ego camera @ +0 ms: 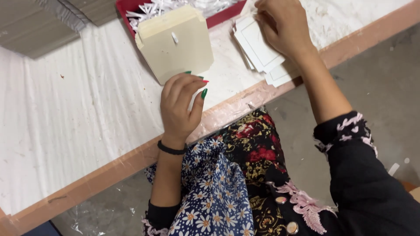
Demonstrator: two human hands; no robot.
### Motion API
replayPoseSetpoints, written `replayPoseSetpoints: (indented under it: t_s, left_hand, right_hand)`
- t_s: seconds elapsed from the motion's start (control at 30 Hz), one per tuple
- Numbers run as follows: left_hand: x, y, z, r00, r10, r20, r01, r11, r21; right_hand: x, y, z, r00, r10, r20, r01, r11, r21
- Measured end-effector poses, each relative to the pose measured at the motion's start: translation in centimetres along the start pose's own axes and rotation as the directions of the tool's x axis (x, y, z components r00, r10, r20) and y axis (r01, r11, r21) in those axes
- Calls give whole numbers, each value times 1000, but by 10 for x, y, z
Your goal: The person repeatedly picks small white paper pieces and inserts them into pre-cut slots on larger beige paper cards. They handle the cards one at a time, align the pieces, and place them into the slots, then set the cards aside. The process continues with multiple cards throughout the clip.
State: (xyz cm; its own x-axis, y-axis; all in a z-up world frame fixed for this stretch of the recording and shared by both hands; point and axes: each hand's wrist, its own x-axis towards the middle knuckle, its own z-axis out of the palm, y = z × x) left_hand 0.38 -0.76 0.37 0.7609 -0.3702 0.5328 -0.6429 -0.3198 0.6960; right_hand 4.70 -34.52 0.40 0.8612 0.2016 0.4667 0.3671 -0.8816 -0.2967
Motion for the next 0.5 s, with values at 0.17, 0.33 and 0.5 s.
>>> replayPoseSetpoints:
  t_s: [0.17,0.33,0.5]
  left_hand:
    - [0,-1,2,998,58,-22,-53,981,184]
    - [-4,-5,5,993,117,-28,-106,962,250]
    - [-22,-27,17,983,185,3,-181,956,233]
  right_hand:
    - [-3,-11,-3,983,-152,-106,142,986,-92]
    - [-10,-10,0,929,-157,-336,116,983,-140]
    - [-45,9,3,878,240,-414,-79,926,369]
